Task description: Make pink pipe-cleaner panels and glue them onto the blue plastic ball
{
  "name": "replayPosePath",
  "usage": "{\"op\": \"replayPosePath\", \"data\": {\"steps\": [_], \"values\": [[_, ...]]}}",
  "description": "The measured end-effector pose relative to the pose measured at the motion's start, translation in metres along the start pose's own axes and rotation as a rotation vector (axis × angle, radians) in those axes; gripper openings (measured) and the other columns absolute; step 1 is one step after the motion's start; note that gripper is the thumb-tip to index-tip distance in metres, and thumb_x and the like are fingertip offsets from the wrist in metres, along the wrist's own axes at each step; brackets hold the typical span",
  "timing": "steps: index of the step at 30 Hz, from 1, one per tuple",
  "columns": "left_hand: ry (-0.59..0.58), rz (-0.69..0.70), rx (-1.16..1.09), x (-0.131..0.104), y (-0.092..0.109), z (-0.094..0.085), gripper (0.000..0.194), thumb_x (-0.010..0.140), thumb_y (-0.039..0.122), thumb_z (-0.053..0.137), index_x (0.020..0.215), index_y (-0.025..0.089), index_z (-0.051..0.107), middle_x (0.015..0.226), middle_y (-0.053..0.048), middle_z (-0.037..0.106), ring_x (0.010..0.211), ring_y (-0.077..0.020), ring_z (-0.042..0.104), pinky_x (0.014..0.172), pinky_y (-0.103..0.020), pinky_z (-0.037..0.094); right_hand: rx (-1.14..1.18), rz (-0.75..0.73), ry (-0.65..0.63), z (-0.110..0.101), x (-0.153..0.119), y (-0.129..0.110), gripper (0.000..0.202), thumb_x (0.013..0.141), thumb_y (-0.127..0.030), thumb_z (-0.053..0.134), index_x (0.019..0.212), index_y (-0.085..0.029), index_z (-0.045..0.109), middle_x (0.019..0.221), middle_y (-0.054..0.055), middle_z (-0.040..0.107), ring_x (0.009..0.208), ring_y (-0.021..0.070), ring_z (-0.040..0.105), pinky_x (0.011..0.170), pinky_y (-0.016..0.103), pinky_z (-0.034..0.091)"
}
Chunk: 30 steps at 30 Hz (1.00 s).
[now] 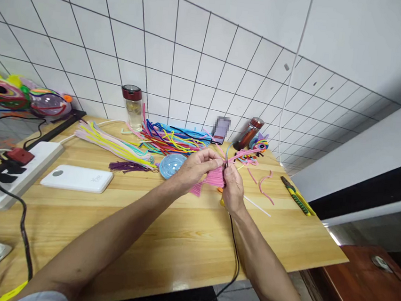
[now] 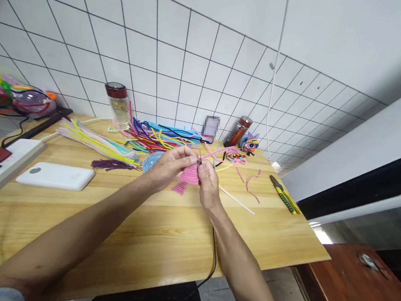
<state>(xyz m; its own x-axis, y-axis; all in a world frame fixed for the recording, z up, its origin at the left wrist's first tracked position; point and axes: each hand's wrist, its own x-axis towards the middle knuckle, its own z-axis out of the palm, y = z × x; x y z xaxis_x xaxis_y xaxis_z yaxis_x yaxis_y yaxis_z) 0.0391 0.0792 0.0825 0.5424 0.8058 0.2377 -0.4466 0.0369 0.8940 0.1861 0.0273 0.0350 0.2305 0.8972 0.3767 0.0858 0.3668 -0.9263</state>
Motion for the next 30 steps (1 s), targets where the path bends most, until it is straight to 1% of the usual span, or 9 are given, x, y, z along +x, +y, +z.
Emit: {"op": "replayPosePath", "data": {"steps": [3, 7, 9, 15, 19, 21, 25, 28, 30], "values": [[-0.012, -0.003, -0.033, -0.001, 0.002, 0.001, 0.038, 0.074, 0.044, 0.091, 0.084, 0.016, 0.069, 0.079, 0.001, 0.064, 0.072, -0.0101, 0.053, 0.071, -0.024, 0.043, -0.02, 0.0, -0.008, 0.0, -0.002, -0.002, 0.056, 0.095, -0.082, 0.059, 0.091, -0.026, 0.06, 0.073, -0.002, 0.048, 0.066, 0.0177, 0.043, 0.061, 0.031, 0.04], [-0.051, -0.042, -0.083, -0.004, 0.006, 0.004, 0.04, 0.071, 0.045, 0.094, 0.083, 0.015, 0.071, 0.078, 0.001, 0.065, 0.071, -0.0097, 0.054, 0.07, -0.024, 0.043, -0.027, -0.013, 0.004, 0.0, -0.007, -0.005, 0.054, 0.098, -0.079, 0.057, 0.084, -0.026, 0.056, 0.072, -0.002, 0.046, 0.067, 0.0175, 0.043, 0.064, 0.031, 0.041], [-0.052, -0.055, -0.105, -0.004, 0.007, 0.004, 0.041, 0.07, 0.045, 0.096, 0.083, 0.015, 0.071, 0.079, 0.001, 0.066, 0.071, -0.0099, 0.056, 0.072, -0.024, 0.045, -0.035, 0.005, 0.008, 0.001, -0.007, -0.006, 0.056, 0.097, -0.08, 0.056, 0.082, -0.026, 0.053, 0.073, -0.002, 0.045, 0.068, 0.0173, 0.043, 0.063, 0.03, 0.041], [0.017, -0.082, -0.103, 0.002, 0.0, -0.002, 0.044, 0.065, 0.046, 0.098, 0.081, 0.016, 0.069, 0.076, 0.001, 0.067, 0.068, -0.0105, 0.058, 0.069, -0.024, 0.047, -0.015, 0.059, -0.023, 0.005, 0.0, -0.01, 0.062, 0.09, -0.087, 0.059, 0.082, -0.026, 0.05, 0.072, -0.005, 0.038, 0.062, 0.0144, 0.033, 0.057, 0.028, 0.034], [0.086, -0.019, -0.018, 0.003, -0.004, -0.004, 0.041, 0.065, 0.044, 0.097, 0.082, 0.017, 0.071, 0.078, 0.001, 0.068, 0.069, -0.0102, 0.057, 0.069, -0.023, 0.046, -0.038, 0.048, -0.063, -0.001, 0.006, -0.012, 0.06, 0.092, -0.084, 0.059, 0.083, -0.026, 0.051, 0.072, -0.005, 0.037, 0.063, 0.0139, 0.032, 0.059, 0.028, 0.033], [0.106, -0.005, 0.023, 0.002, -0.005, -0.002, 0.04, 0.066, 0.044, 0.096, 0.081, 0.017, 0.071, 0.078, 0.001, 0.068, 0.07, -0.0105, 0.057, 0.069, -0.023, 0.046, -0.096, 0.049, -0.071, -0.007, 0.006, -0.013, 0.058, 0.095, -0.082, 0.057, 0.083, -0.026, 0.052, 0.073, -0.004, 0.039, 0.065, 0.0147, 0.035, 0.06, 0.028, 0.034], [0.095, -0.06, 0.074, -0.001, -0.015, 0.005, 0.039, 0.066, 0.044, 0.095, 0.082, 0.017, 0.072, 0.076, 0.001, 0.067, 0.068, -0.0109, 0.055, 0.067, -0.024, 0.044, -0.225, 0.086, -0.053, -0.028, -0.005, -0.012, 0.055, 0.096, -0.079, 0.056, 0.09, -0.025, 0.06, 0.075, -0.003, 0.047, 0.069, 0.0159, 0.043, 0.061, 0.027, 0.037], [0.055, -0.087, 0.052, -0.004, -0.024, 0.008, 0.036, 0.069, 0.043, 0.093, 0.08, 0.017, 0.072, 0.074, 0.002, 0.064, 0.067, -0.0101, 0.051, 0.066, -0.023, 0.041, -0.333, 0.127, -0.065, -0.054, -0.025, -0.01, 0.054, 0.098, -0.077, 0.053, 0.095, -0.024, 0.065, 0.076, -0.002, 0.053, 0.071, 0.0174, 0.049, 0.064, 0.029, 0.041], [0.043, -0.101, 0.031, -0.005, -0.028, 0.009, 0.034, 0.07, 0.043, 0.092, 0.08, 0.017, 0.071, 0.074, 0.002, 0.063, 0.067, -0.0095, 0.05, 0.065, -0.023, 0.04, -0.463, 0.138, -0.076, -0.08, -0.039, -0.007, 0.051, 0.101, -0.071, 0.05, 0.097, -0.024, 0.068, 0.079, 0.0, 0.06, 0.075, 0.0193, 0.055, 0.069, 0.031, 0.044]]}}
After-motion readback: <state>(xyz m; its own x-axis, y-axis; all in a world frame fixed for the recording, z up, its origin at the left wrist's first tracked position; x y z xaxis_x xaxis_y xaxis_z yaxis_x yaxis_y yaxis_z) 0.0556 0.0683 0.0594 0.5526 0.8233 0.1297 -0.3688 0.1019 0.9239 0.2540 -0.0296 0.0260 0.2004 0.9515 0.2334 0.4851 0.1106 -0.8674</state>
